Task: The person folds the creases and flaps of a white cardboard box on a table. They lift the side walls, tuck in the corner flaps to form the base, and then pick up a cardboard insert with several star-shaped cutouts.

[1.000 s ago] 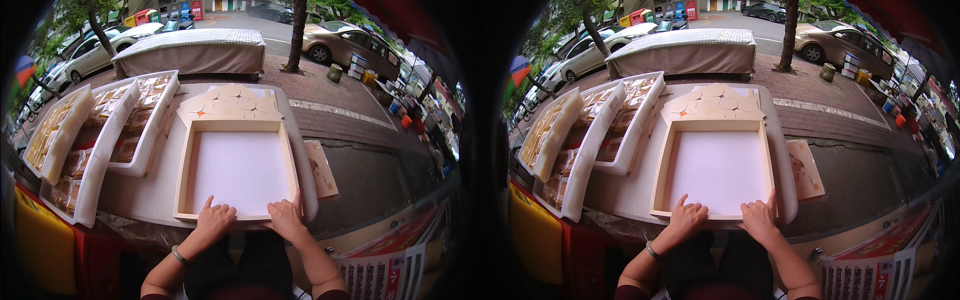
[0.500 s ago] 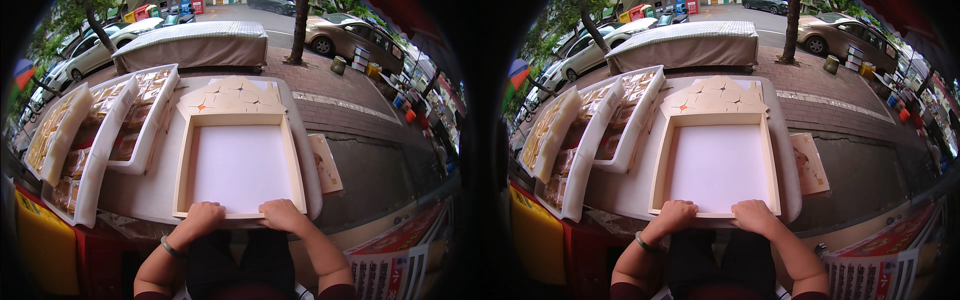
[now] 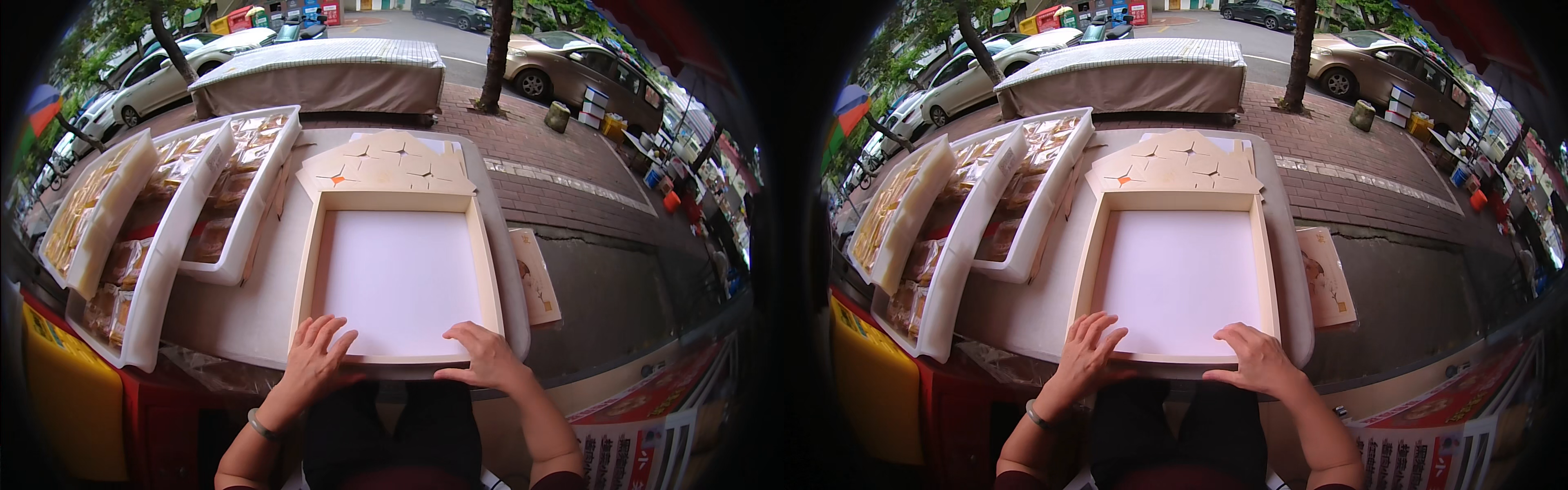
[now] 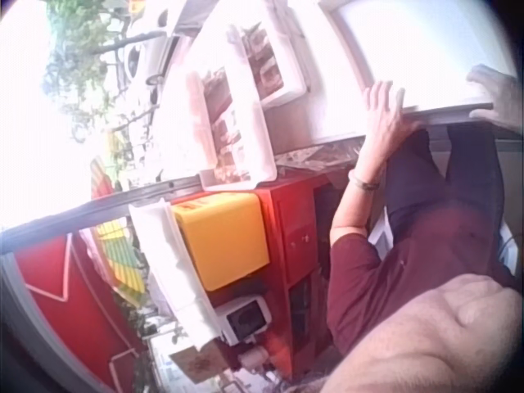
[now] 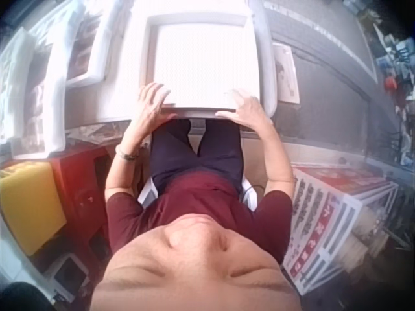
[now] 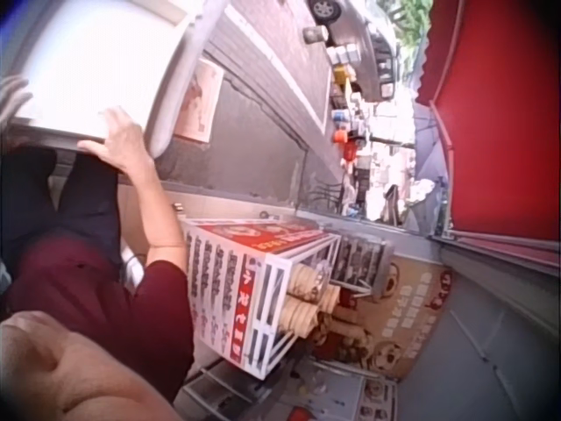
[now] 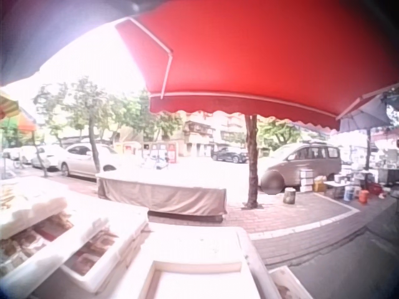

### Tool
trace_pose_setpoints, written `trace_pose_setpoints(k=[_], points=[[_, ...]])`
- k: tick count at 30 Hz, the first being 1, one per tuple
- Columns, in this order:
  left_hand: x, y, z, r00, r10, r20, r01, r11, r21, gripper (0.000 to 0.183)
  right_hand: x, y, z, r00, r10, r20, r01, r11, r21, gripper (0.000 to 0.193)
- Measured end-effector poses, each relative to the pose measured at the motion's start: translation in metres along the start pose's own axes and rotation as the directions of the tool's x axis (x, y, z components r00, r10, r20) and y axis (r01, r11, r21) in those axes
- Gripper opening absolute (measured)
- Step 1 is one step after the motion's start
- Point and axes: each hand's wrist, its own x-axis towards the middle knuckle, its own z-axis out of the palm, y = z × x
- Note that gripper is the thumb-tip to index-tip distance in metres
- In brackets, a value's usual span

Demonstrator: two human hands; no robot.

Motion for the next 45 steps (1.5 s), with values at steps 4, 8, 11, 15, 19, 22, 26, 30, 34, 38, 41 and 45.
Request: trace_pose_setpoints(k=[4, 8, 11, 15, 19, 22, 26, 30, 34, 38, 41, 45], points=[[-0.033, -0.008, -0.007, 0.9, -0.362, -0.242, 0.346, 0.932, -0.11, 0.073, -0.016, 0.018, 0.003, 0.859, 0.114, -0.499, -0.188, 0.977, -0.101, 0.066], [-0.052, -0.024, 0.016, 0.807, -0.585, -0.082, 0.521, 0.77, -0.369, 0.069, -0.035, 0.052, 0.028, 0.694, 0.594, -0.407, -0.464, 0.801, 0.378, 0.067], [-0.054, -0.023, 0.023, 0.744, -0.66, 0.1, 0.554, 0.528, -0.644, 0.056, -0.04, 0.052, 0.037, 0.725, 0.666, -0.175, -0.444, 0.646, 0.621, 0.065], [-0.056, -0.022, 0.025, 0.7, -0.703, 0.126, 0.468, 0.319, -0.824, 0.051, -0.043, 0.045, 0.037, 0.716, 0.692, -0.095, -0.261, 0.392, 0.882, 0.07], [-0.045, -0.013, 0.026, 0.693, -0.711, 0.123, 0.377, 0.211, -0.902, 0.049, -0.048, 0.036, 0.021, 0.771, 0.63, -0.094, -0.01, 0.159, 0.987, 0.079], [-0.029, -0.01, 0.032, 0.707, -0.701, 0.094, 0.343, 0.223, -0.912, 0.05, -0.053, 0.045, 0.027, 0.743, 0.654, -0.142, 0.034, 0.175, 0.984, 0.081], [0.01, -0.011, 0.04, 0.754, -0.653, 0.068, 0.209, 0.14, -0.968, 0.054, -0.065, 0.057, 0.029, 0.604, 0.75, -0.269, 0.229, 0.16, 0.96, 0.073], [0.056, -0.032, 0.055, 0.833, -0.552, 0.04, 0.423, 0.59, -0.688, 0.052, -0.056, 0.05, 0.05, 0.36, 0.814, -0.455, 0.328, 0.346, 0.879, 0.073], [0.087, -0.055, 0.105, 0.914, -0.404, -0.042, 0.382, 0.89, -0.25, 0.055, -0.043, 0.051, 0.075, 0.191, 0.722, -0.665, 0.272, 0.612, 0.743, 0.073], [0.118, -0.062, 0.135, 0.953, -0.266, -0.145, 0.265, 0.964, -0.022, 0.061, -0.04, 0.053, 0.075, 0.081, 0.763, -0.642, 0.322, 0.589, 0.741, 0.074], [0.141, -0.045, 0.139, 0.923, -0.372, -0.102, 0.38, 0.922, 0.07, 0.064, -0.046, 0.062, 0.074, 0.021, 0.801, -0.598, 0.385, 0.545, 0.745, 0.076], [0.141, -0.061, 0.157, 0.884, -0.446, -0.138, 0.461, 0.881, 0.106, 0.048, -0.044, 0.062, 0.075, 0.023, 0.838, -0.545, 0.442, 0.48, 0.757, 0.078]])
